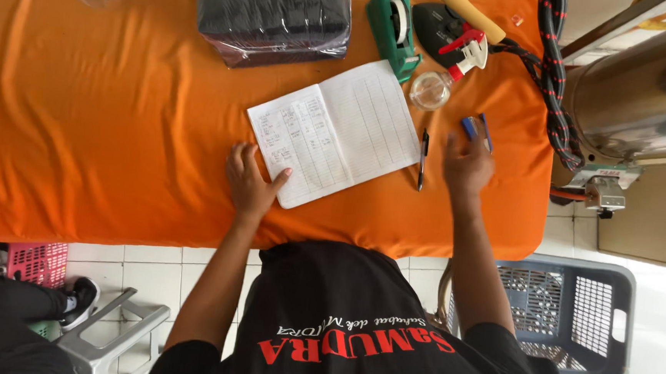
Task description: The person wraps a black garment in clear plastic film by hand, uses a pen to write in a logbook, and places the package into a blue plastic laundry basket.
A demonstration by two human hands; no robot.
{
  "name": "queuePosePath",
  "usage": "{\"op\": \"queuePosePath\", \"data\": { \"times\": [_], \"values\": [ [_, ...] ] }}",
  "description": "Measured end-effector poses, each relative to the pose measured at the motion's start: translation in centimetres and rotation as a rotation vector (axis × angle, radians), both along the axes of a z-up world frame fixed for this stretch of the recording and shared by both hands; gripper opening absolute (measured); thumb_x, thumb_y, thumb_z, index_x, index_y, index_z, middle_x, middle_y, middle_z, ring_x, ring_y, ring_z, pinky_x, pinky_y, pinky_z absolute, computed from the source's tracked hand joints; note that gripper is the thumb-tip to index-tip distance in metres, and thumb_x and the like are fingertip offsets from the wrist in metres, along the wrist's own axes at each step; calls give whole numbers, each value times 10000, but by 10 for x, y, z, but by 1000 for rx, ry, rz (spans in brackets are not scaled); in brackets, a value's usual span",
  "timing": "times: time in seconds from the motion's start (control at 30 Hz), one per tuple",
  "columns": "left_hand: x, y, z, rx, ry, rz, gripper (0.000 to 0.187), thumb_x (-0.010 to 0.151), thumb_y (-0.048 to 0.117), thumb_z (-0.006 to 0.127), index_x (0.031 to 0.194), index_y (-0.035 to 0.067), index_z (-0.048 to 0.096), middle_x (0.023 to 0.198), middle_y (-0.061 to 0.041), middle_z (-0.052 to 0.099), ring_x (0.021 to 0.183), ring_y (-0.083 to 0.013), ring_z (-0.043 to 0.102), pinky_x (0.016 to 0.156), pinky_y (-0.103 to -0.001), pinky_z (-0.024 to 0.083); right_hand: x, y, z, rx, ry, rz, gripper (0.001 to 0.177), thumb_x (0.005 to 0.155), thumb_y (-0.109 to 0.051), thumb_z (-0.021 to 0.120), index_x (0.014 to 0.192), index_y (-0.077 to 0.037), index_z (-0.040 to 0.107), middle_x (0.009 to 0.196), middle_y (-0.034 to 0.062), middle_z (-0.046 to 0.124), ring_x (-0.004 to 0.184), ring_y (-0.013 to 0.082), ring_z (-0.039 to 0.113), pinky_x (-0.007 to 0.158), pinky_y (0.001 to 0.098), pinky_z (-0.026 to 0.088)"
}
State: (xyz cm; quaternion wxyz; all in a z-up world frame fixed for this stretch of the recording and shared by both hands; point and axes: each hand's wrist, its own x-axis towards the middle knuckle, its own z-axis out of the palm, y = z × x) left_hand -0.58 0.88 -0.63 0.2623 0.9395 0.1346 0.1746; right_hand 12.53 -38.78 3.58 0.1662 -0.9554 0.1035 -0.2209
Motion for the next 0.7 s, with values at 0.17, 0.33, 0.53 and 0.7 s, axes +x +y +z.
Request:
{"op": "queuePosePath", "data": {
  "times": [0.17,0.33,0.53,0.7],
  "values": [
    [-14,-26,-10,-19,118,275,749,629,635,863,1167,214,557,1285,-59,421,1233,-336,428,1001,-538,344,18,-38,-17,-164,223,51,714,823,-394,866,1421,-203,524,1212,99,500,1096,385,524,821,539,529],
    [-1,-20,-6,-219,466,500,543,587,497,917,989,266,635,1274,-10,406,1229,-329,392,945,-501,326,19,-31,-36,-46,514,95,820,924,-310,775,1546,-12,331,1207,152,409,1131,426,533,908,519,506],
    [-1,9,11,-771,127,356,262,751,187,825,937,57,692,863,-95,603,818,-236,592,707,-373,452,8,-17,-46,629,522,118,428,870,-327,660,1245,-157,542,999,188,640,979,397,694,791,530,526],
    [10,7,65,-810,-33,320,183,813,107,771,965,89,671,830,-54,636,746,-161,609,675,-309,494,-22,13,-55,471,426,332,443,758,-347,775,1143,-203,609,837,202,704,789,431,724,627,559,537]
  ]
}}
